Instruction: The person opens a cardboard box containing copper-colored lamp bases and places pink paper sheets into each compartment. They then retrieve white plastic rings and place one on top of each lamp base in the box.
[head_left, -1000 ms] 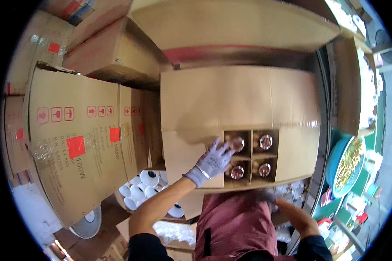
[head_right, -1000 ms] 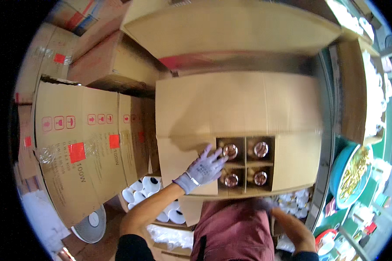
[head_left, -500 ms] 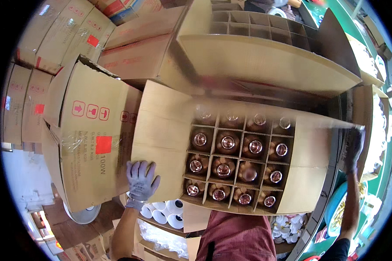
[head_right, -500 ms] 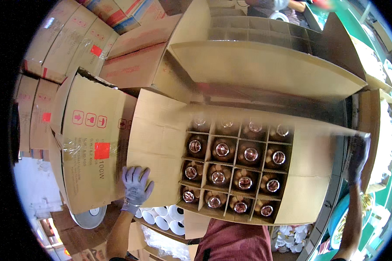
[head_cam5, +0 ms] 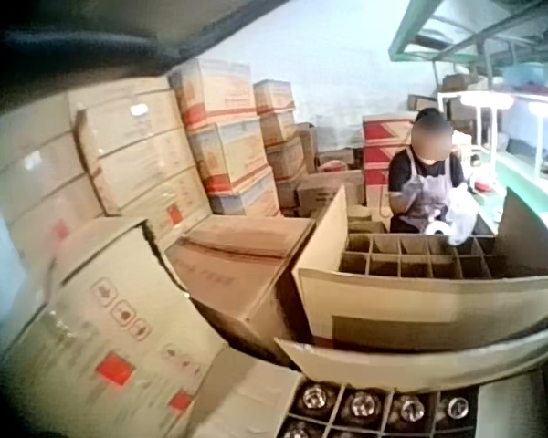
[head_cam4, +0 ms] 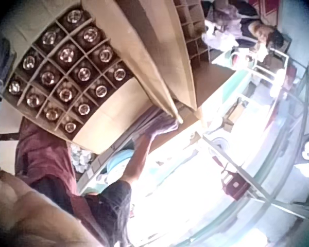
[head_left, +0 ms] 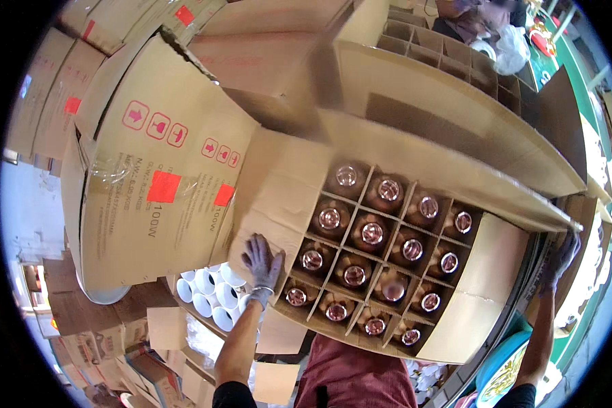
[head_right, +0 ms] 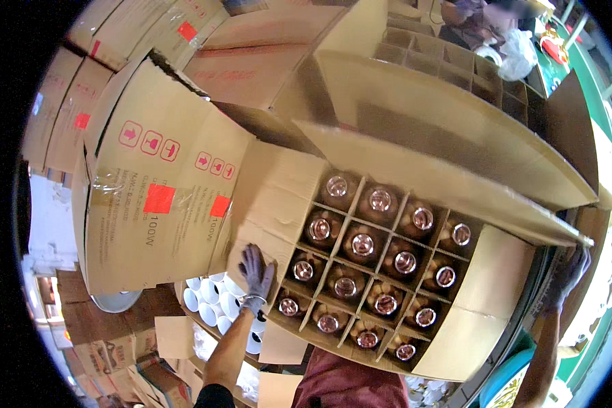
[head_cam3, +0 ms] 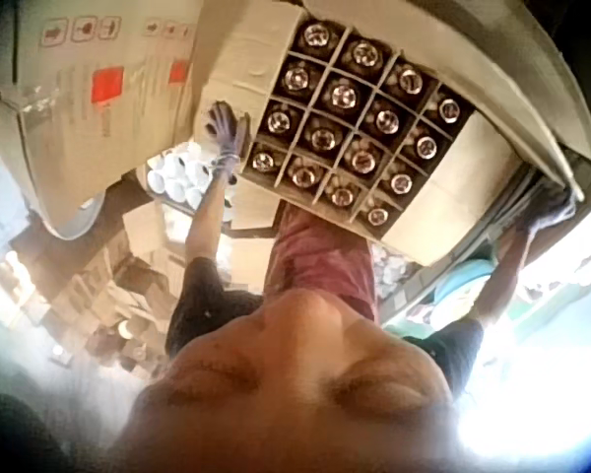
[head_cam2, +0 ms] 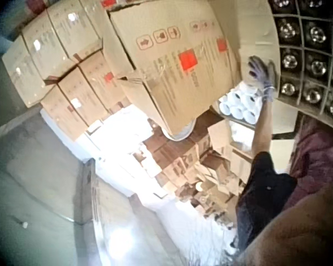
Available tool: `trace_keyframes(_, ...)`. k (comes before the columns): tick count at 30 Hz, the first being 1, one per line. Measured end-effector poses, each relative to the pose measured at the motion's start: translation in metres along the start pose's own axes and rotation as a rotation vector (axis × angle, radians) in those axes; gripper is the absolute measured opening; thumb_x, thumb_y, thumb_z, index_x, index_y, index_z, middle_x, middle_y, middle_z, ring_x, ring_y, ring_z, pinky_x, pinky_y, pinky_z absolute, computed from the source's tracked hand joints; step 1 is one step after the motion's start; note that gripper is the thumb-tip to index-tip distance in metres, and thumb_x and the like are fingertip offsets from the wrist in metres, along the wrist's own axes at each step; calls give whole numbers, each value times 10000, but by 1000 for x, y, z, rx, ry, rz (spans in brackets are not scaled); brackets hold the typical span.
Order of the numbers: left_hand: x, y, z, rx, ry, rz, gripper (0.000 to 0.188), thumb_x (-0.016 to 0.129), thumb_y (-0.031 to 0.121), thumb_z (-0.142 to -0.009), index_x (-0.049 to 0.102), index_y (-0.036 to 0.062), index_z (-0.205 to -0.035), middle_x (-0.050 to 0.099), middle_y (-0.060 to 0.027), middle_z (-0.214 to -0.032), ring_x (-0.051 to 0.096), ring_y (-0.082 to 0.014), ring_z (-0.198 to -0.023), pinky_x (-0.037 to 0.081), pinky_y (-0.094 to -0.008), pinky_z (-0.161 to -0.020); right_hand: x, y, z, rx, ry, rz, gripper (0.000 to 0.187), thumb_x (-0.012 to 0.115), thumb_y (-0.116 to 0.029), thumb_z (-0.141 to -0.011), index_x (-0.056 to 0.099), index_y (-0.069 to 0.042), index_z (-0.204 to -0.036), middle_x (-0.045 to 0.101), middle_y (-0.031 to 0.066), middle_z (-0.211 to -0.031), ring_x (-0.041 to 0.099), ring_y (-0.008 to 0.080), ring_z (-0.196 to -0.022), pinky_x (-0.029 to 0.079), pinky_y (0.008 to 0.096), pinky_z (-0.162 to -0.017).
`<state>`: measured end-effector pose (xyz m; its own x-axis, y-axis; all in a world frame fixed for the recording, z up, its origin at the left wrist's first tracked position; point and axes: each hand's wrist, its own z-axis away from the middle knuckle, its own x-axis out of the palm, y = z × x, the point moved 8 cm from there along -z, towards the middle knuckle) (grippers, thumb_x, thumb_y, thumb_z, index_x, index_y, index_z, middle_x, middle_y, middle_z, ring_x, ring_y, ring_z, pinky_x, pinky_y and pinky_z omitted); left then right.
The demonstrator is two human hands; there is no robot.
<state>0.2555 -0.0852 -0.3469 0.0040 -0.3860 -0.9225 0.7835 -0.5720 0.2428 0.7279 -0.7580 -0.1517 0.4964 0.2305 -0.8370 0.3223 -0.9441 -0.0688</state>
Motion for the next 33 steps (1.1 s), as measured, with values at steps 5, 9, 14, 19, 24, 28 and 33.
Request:
trace_keyframes(5,47,7,9,-13,-261,434,719,367,456,-957,156,47,-1510,156,-153,-1571,107,-334,-1454,75,-513,-1151,29,29,27,521,14,-839,485,434,-260,-999,369,-65,-1438,419,124,-1397,408,246,-1290,333,362,-1082)
trace_keyframes(9,75,6,19,51,-472,839,569,297,298,-1013,212,-7,-1486,227,-155,-1548,179,-290,-1440,140,-395,-1179,35,-11,9,398,-79,-687,480,411,-235,-1015,343,-71,-1460,354,116,-1462,358,238,-1341,323,355,-1092)
trace_keyframes(14,70,36,-55,102,-346,353,576,393,373,-987,348,8,-1430,357,-225,-1460,324,-334,-1362,229,-399,-1136,65,34,-21,52,-148,-256,460,396,-151,-1017,340,-110,-1472,202,117,-1567,216,256,-1428,237,361,-1150)
trace_keyframes(19,-69,266,-169,609,189,751,651,458,363,-973,271,-38,-1450,329,-233,-1484,336,-359,-1358,244,-420,-1124,85,-18,-17,318,-81,-548,630,411,-12,-954,126,-46,-1515,103,86,-1592,116,186,-1451,96,310,-1183)
trace_keyframes(24,-40,326,-273,302,234,733,710,382,533,-960,342,-40,-1376,543,-359,-1179,509,-505,-1115,437,-499,-924,95,-19,-21,242,-183,-569,607,395,-302,-1016,135,-84,-1519,134,116,-1581,105,243,-1459,96,355,-1192)
trace_keyframes(28,-23,309,-296,336,105,874,770,433,621,-915,575,-87,-1182,623,-247,-1167,562,-351,-1135,400,-393,-992,99,8,-18,354,-100,-549,545,362,-333,-1026,194,-166,-1516,191,59,-1573,145,222,-1447,133,363,-1184)
trace_keyframes(33,-46,293,-294,287,63,690,831,389,658,-903,560,-98,-1204,592,-287,-1208,531,-379,-1193,387,-396,-1009,71,3,-30,317,-137,-625,509,412,-278,-1017,267,-227,-1503,258,25,-1556,250,183,-1415,212,344,-1164)
